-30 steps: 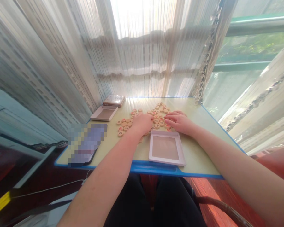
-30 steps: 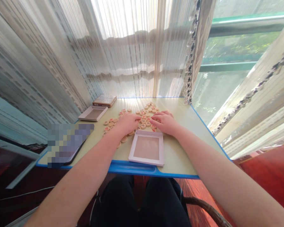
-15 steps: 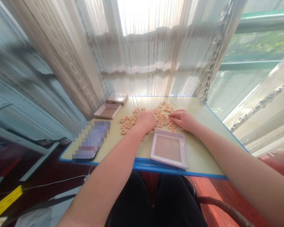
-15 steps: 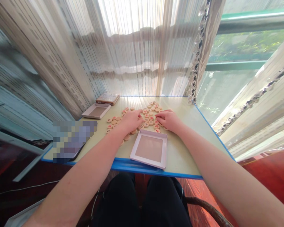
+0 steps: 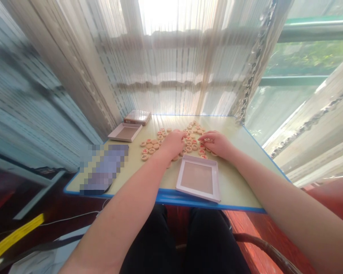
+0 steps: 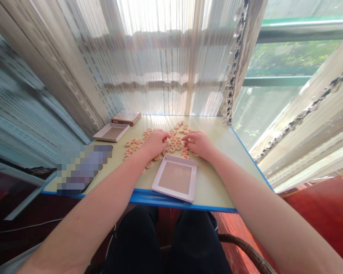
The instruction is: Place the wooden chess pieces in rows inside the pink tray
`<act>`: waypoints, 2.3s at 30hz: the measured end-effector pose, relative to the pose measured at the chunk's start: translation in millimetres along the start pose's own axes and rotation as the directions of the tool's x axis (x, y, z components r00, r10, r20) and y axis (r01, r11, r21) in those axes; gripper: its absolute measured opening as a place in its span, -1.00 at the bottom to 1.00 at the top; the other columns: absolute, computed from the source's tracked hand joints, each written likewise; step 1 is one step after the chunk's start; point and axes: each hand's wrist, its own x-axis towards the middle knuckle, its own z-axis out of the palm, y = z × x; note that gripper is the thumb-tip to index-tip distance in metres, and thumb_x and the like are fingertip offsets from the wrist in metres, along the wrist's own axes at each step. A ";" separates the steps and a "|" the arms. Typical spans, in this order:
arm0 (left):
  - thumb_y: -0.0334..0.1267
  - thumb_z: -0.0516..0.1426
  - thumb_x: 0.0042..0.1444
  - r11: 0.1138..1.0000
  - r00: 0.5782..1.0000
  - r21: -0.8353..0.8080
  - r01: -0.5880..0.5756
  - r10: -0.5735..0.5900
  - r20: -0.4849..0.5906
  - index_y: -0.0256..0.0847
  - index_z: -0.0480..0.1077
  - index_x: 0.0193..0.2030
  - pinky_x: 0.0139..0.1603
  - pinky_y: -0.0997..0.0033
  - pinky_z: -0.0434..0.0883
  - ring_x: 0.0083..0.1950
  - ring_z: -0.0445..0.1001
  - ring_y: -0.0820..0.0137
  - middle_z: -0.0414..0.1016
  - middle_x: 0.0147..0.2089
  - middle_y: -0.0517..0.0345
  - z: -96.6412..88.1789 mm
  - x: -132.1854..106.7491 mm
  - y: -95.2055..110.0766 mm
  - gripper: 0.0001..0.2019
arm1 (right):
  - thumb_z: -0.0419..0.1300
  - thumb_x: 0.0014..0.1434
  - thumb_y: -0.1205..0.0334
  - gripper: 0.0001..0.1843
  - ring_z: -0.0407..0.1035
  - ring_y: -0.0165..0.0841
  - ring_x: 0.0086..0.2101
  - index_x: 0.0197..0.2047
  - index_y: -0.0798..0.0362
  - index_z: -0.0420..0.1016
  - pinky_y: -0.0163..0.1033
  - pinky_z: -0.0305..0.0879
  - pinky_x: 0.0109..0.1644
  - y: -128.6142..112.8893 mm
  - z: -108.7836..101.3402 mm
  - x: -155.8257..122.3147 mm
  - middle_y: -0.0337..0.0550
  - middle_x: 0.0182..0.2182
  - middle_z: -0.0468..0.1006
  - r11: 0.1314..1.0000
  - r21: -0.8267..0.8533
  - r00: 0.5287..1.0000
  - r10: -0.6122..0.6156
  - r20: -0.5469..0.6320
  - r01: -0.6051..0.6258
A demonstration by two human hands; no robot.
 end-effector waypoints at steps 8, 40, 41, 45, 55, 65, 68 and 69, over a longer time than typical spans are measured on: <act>-0.39 0.03 0.10 0.998 0.998 -0.037 0.051 -0.053 -0.036 -0.18 0.47 0.00 -0.01 0.40 0.38 -0.10 0.47 0.34 0.44 -0.01 0.06 1.8 0.3 -4.3 -0.65 | 0.07 -0.04 0.45 -0.66 0.40 -0.30 -0.18 -0.32 0.01 0.64 -0.23 0.27 -0.01 -5.5 -4.3 -3.3 -0.16 -0.33 0.57 0.996 -0.049 0.997 0.076 0.019 -0.075; -0.40 0.05 0.10 0.999 0.999 0.012 0.048 -0.048 0.003 -0.10 0.53 -0.17 0.03 0.36 0.37 -0.04 0.48 0.32 0.58 -0.13 0.18 -2.5 1.9 -4.0 -0.73 | 0.05 0.02 0.37 -0.69 0.39 -0.26 -0.17 -0.29 0.04 0.62 -0.21 0.26 -0.03 -14.4 -13.3 -4.0 -0.14 -0.28 0.60 0.979 -0.144 0.989 0.143 -0.031 -0.146; -0.41 0.04 0.11 0.999 0.999 0.008 0.048 -0.048 0.001 -0.10 0.54 -0.17 0.03 0.36 0.37 -0.05 0.48 0.32 0.58 -0.14 0.18 -2.5 1.9 -3.6 -0.72 | 0.06 0.03 0.37 -0.69 0.39 -0.27 -0.19 -0.27 0.04 0.62 -0.21 0.26 -0.04 -14.2 -13.4 -4.1 -0.14 -0.27 0.60 0.978 -0.139 0.988 0.149 -0.038 -0.153; -0.45 -0.01 0.12 0.998 0.996 -0.007 0.068 -0.069 -0.051 -0.13 0.53 -0.14 0.05 0.37 0.36 -0.05 0.48 0.33 0.57 -0.10 0.15 -3.3 1.6 -4.8 -0.67 | 0.07 0.05 0.36 -0.68 0.40 -0.28 -0.23 -0.21 0.05 0.61 -0.22 0.27 -0.05 -11.6 -12.4 -3.6 -0.14 -0.29 0.60 0.975 -0.152 0.987 0.163 -0.014 -0.163; -0.48 0.05 0.03 0.960 0.960 0.010 0.279 -0.279 -0.027 -0.16 0.51 -0.13 -0.06 0.40 0.38 -0.15 0.48 0.33 0.54 -0.14 0.06 -3.6 2.0 -17.9 -0.68 | 0.10 0.04 0.29 -0.68 0.39 -0.22 -0.14 -0.16 0.11 0.59 -0.16 0.27 0.00 -0.7 -17.0 -1.2 -0.01 -0.16 0.56 0.944 -0.212 0.967 0.234 -0.105 -0.251; -0.32 0.01 0.11 0.972 0.973 0.047 0.231 -0.230 -0.026 -0.18 0.53 -0.17 -0.03 0.33 0.38 -0.12 0.47 0.26 0.56 -0.18 0.02 -7.8 1.4 -12.7 -0.72 | 0.10 0.05 0.25 -0.71 0.45 -0.22 -0.28 -0.25 0.11 0.62 -0.21 0.28 -0.18 0.4 -32.0 -2.5 -0.01 -0.31 0.61 0.867 -0.270 0.906 0.378 -0.188 -0.418; -0.26 -0.01 0.16 0.976 0.979 0.076 0.204 -0.203 -0.025 -0.16 0.54 -0.24 -0.02 0.34 0.37 -0.11 0.48 0.27 0.57 -0.23 0.03 -4.7 3.5 -16.4 -0.72 | 0.10 0.06 0.24 -0.74 0.45 -0.22 -0.31 -0.32 0.08 0.62 -0.22 0.27 -0.23 2.0 -33.0 -2.9 -0.01 -0.36 0.62 0.845 -0.327 0.904 0.374 -0.207 -0.424; -0.27 -0.02 0.16 0.973 0.976 0.077 0.217 -0.215 -0.038 -0.15 0.53 -0.24 -0.04 0.35 0.37 -0.12 0.48 0.28 0.57 -0.23 0.04 -4.1 4.3 -17.9 -0.72 | 0.10 0.06 0.24 -0.75 0.46 -0.21 -0.30 -0.34 0.08 0.62 -0.22 0.27 -0.24 3.7 -32.8 -3.0 0.00 -0.36 0.63 0.835 -0.347 0.903 0.378 -0.203 -0.427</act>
